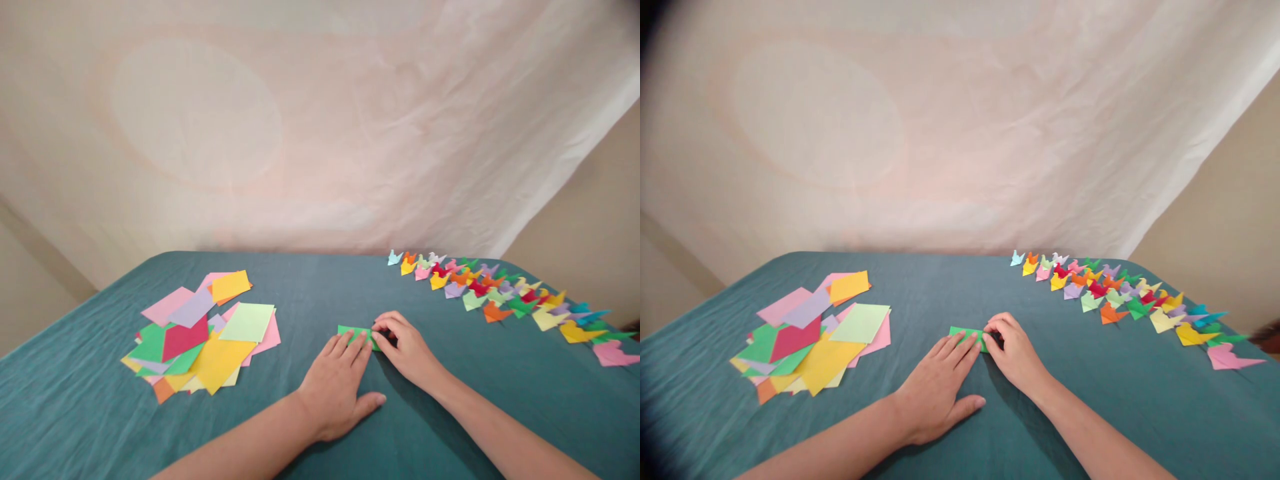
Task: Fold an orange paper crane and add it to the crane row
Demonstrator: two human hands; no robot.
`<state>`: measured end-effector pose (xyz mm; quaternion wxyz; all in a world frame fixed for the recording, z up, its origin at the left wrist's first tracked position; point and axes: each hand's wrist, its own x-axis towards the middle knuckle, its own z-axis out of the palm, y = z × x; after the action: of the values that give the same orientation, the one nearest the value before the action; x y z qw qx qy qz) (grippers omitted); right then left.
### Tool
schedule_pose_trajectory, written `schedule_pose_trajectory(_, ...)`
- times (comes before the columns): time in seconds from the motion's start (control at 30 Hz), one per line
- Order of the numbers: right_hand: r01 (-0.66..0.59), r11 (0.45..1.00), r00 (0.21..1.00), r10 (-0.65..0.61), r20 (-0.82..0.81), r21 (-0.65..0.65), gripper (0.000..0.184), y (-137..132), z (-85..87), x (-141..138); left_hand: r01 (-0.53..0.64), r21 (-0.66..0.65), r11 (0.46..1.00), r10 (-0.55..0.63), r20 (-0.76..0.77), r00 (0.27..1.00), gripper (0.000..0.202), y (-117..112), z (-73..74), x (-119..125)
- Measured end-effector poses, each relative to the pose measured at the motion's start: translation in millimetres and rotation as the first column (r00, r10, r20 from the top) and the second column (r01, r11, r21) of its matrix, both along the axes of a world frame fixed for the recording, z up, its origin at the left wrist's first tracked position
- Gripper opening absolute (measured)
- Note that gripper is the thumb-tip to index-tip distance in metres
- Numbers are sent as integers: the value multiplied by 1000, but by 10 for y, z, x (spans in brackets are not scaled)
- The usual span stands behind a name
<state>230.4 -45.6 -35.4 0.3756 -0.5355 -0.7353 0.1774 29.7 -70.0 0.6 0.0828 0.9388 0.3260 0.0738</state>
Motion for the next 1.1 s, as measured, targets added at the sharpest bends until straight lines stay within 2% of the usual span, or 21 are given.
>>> schedule_pose_trajectory(1.1,56,998,998,-57,41,34,6,-11,-31,26,-19,0,1000,19,3,1000,62,0,17,13)
